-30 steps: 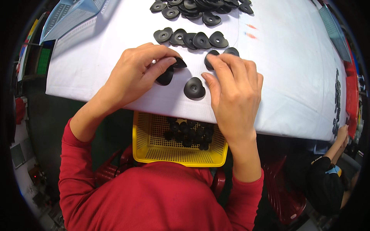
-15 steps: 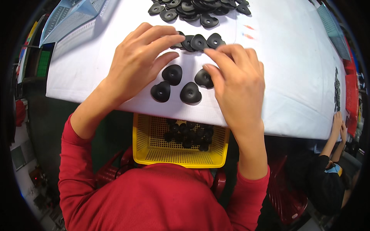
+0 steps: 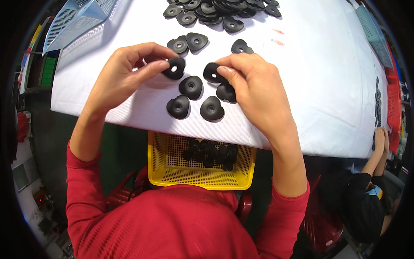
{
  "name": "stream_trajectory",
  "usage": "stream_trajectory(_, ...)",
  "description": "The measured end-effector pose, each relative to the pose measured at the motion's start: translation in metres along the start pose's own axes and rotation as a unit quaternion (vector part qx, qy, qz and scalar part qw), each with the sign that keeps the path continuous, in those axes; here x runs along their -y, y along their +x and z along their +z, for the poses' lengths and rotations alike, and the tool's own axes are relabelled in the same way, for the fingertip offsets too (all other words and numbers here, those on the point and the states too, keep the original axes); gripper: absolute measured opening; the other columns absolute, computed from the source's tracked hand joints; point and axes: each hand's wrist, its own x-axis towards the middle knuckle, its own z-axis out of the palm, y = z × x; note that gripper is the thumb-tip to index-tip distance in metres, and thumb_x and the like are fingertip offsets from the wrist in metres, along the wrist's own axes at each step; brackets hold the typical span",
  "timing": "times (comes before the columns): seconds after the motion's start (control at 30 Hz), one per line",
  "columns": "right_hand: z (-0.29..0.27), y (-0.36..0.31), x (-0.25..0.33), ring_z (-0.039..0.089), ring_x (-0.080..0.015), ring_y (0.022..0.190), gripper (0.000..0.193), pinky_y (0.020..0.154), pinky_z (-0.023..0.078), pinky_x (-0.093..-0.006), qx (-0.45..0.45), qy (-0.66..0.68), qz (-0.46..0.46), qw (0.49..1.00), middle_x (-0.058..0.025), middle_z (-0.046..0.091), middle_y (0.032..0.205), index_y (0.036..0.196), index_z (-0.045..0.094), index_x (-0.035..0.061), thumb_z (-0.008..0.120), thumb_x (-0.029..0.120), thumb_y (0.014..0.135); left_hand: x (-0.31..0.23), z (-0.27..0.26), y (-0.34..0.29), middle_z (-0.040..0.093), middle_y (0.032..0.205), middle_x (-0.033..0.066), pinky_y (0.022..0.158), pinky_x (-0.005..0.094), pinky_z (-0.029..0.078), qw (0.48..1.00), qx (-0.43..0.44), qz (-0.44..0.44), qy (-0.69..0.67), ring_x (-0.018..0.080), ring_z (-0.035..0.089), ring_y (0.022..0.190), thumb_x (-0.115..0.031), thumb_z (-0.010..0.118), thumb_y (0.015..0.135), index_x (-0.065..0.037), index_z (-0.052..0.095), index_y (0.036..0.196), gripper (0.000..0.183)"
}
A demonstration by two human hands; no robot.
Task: The person sorts small black plastic fasteners and round black plastic pieces from baskets onto a white table, arranging them by type. They then gather the sorted items back into their respective baskets.
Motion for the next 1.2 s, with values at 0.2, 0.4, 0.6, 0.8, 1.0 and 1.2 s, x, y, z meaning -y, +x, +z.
stream_trajectory(0.2, 0.014, 0.024, 0.002, 0.057, -0.0213, 0.095, 0.020, 0.081, 0.043, -0.0354, -0.125, -0.283, -0.239, 0.920, -0.0030, 0.066, 0.097, 0.095, 0.072, 0.0088, 0.074, 0.016, 0.076, 0.016, -0.005, 0.005, 0.069, 0.096, 0.0049, 0.073, 0.0275, 0.048, 0.955, -0.102, 0.141, 0.241, 0.0163, 0.061, 0.083, -0.011, 0.068, 0.084, -0.006, 0.070, 0.105, 0.022)
stream_trajectory(0.4, 0.030, 0.053, -0.003, 0.058, -0.0190, 0.094, 0.019, 0.084, 0.041, -0.0362, -0.126, -0.340, -0.293, 0.885, -0.0021, 0.068, 0.093, 0.093, 0.071, 0.0101, 0.072, 0.020, 0.078, 0.027, 0.013, 0.024, 0.067, 0.100, 0.0049, 0.078, 0.0351, 0.051, 0.895, -0.137, 0.250, 0.342, 0.0243, 0.060, 0.088, -0.015, 0.070, 0.079, -0.006, 0.070, 0.103, 0.025)
stream_trajectory(0.6, 0.005, 0.051, 0.008, 0.062, -0.0267, 0.090, 0.020, 0.079, 0.049, -0.0365, 0.006, -0.026, 0.007, 1.000, -0.0075, 0.068, 0.085, 0.098, 0.073, 0.0067, 0.068, 0.017, 0.081, 0.023, 0.007, 0.030, 0.068, 0.081, 0.0058, 0.067, 0.0289, 0.050, 0.980, -0.094, 0.108, 0.137, 0.0151, 0.063, 0.072, -0.014, 0.064, 0.088, -0.004, 0.069, 0.104, 0.019)
stream_trajectory(0.8, -0.025, 0.037, -0.003, 0.061, -0.0268, 0.089, 0.020, 0.079, 0.048, -0.0370, -0.056, -0.319, -0.132, 0.937, -0.0079, 0.067, 0.093, 0.096, 0.073, 0.0065, 0.070, 0.018, 0.080, 0.027, 0.005, 0.032, 0.069, 0.090, 0.0068, 0.066, 0.0286, 0.050, 0.947, -0.163, 0.160, 0.225, 0.0177, 0.063, 0.073, -0.013, 0.068, 0.085, -0.006, 0.069, 0.104, 0.020)
stream_trajectory(1.0, -0.031, 0.043, -0.017, 0.062, -0.0133, 0.068, 0.026, 0.066, 0.049, -0.0260, -0.043, -0.140, -0.051, 0.988, -0.0068, 0.070, 0.080, 0.103, 0.071, 0.0003, 0.071, 0.016, 0.083, -0.008, 0.032, 0.028, 0.068, 0.097, 0.0048, 0.071, 0.0325, 0.052, 0.920, -0.151, 0.262, 0.250, 0.0223, 0.063, 0.083, -0.009, 0.072, 0.078, -0.010, 0.070, 0.099, 0.021)
stream_trajectory(1.2, -0.040, 0.053, -0.041, 0.060, -0.0178, 0.064, 0.026, 0.065, 0.049, -0.0298, -0.098, -0.117, -0.098, 0.983, -0.0063, 0.068, 0.082, 0.104, 0.073, 0.0080, 0.072, 0.021, 0.081, -0.032, 0.077, 0.044, 0.067, 0.092, 0.0028, 0.070, 0.0337, 0.052, 0.888, -0.103, 0.337, 0.296, 0.0214, 0.061, 0.081, -0.007, 0.070, 0.075, -0.007, 0.070, 0.092, 0.017)
